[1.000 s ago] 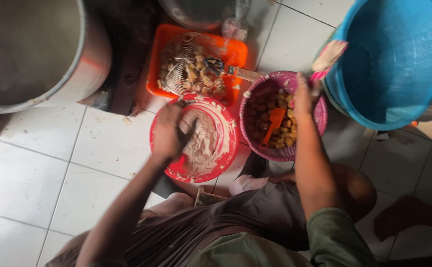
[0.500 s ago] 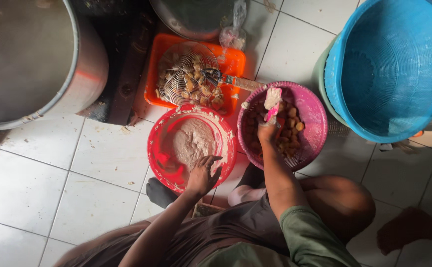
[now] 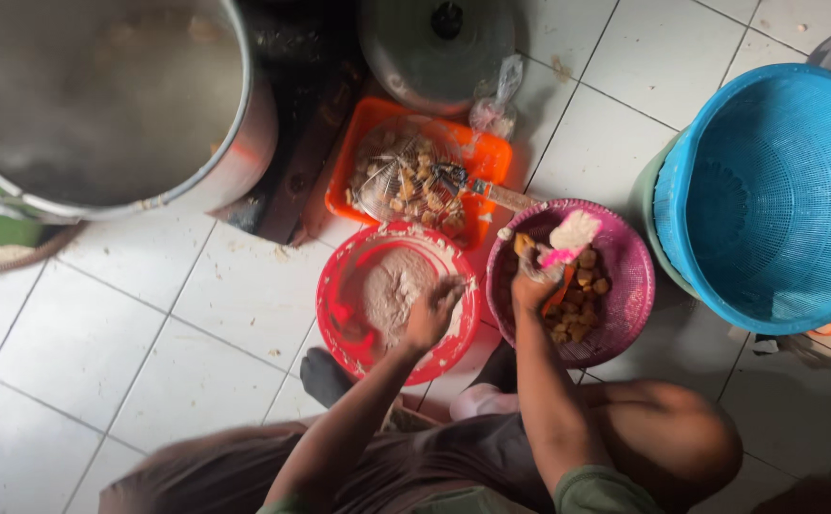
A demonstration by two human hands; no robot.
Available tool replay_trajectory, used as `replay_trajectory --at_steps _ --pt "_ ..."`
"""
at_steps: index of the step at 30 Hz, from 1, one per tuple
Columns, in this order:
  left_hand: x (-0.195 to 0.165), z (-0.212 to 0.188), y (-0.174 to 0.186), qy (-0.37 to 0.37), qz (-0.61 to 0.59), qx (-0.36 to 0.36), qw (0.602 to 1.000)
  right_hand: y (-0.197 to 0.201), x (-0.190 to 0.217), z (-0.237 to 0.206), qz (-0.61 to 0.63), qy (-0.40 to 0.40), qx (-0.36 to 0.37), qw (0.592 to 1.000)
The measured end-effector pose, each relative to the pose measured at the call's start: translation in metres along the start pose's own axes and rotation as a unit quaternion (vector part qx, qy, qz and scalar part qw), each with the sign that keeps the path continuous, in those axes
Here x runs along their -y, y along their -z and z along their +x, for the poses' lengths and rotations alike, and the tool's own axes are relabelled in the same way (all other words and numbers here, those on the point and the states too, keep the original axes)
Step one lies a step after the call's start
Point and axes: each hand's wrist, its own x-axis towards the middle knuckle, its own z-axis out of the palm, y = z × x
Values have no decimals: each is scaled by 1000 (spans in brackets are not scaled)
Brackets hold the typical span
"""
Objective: The person scoops a dough-like mixture from a red bucket and coats small brown balls before dropping them into a pot of boiling water. They also use a strainer to remove cooked balls from the pot and place them into a blue basket.
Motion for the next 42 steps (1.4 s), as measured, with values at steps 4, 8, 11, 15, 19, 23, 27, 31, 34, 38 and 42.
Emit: replay_trajectory --at_steps 4,8,11,15,19,23,27,31,34,38,42 --pt "-31 43 -3 -70 -20 -17 997 -33 55 -19 166 -58 93 980" --pt "-69 47 7 -24 -45 -96 994 -42 118 -12 135 3 204 970" --pt "-88 34 30 -40 3 -85 996 -35 155 3 45 20 252 967" --pt "-105 20 56 -19 -108 -26 994 -31 188 22 191 -53 381 903" --pt "-122 13 70 21 -88 -2 996 -29 206 24 151 -17 435 887" --pt "-142 17 70 17 -146 -130 980 -28 205 8 163 -57 446 878" --pt "-161 16 63 7 -45 -258 965 -22 193 -6 145 -166 493 842" --pt "-174 0 48 -85 62 -202 974 -18 195 -6 110 -27 477 872" --pt "-174 -6 42 -68 151 -156 974 -16 207 -1 108 54 446 887" --pt "-153 -4 45 -127 150 -104 975 -12 217 9 134 163 412 887" --pt "-118 13 51 -92 -165 -72 979 -9 217 20 -5 178 436 882"
